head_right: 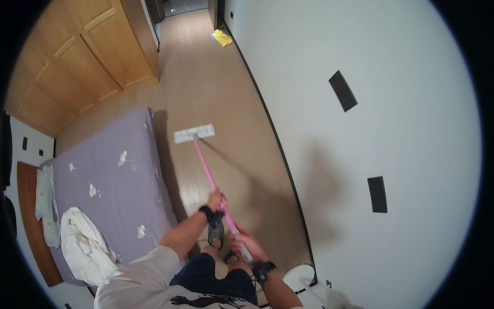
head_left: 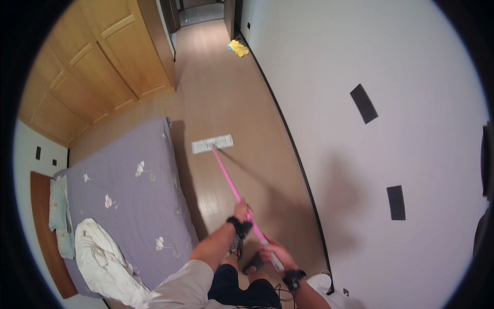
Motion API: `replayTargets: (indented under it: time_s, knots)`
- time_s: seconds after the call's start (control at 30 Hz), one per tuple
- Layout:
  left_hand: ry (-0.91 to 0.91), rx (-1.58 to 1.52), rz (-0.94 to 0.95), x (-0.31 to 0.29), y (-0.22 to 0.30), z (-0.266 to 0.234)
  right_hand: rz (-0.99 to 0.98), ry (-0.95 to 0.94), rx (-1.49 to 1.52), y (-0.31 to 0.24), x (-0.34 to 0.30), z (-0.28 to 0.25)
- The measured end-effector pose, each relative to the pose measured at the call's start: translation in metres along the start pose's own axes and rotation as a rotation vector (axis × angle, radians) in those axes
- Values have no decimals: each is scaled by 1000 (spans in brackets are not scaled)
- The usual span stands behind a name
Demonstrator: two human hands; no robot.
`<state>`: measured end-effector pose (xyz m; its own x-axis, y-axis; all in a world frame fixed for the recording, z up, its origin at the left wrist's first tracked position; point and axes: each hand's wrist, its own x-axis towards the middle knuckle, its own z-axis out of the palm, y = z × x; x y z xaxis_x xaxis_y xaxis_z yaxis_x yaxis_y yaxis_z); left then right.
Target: The person mops the bedroom floor using a pink-handled mop. They move the mop back and forth across the wooden floor, navigating around the bed, a standing fan, and a wooden wardrobe. The person continues mopping the entire visible floor area.
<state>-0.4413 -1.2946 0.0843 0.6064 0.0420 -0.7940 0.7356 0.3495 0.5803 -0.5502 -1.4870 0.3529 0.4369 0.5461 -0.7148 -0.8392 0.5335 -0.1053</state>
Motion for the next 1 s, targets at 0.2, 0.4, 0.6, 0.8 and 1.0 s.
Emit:
replayTargets:
  time_s: [0.2,0.4,0.6,0.8,1.0]
  knots:
    - [-398,691,631,-40,-73,64,14,155,-64,0,-130,-9]
    - [-383,145,119,9,-98,113,-14,304,111,-47,-153,4]
    - [-456,876,638,94,39,103,-1,389,47,-137,-58,66]
    - [-287,-4,216,251,192,87,-17,23,269,-239,93,143]
    - [-97,-227,-5,388,378,59,-55,-54,249,-338,263,239]
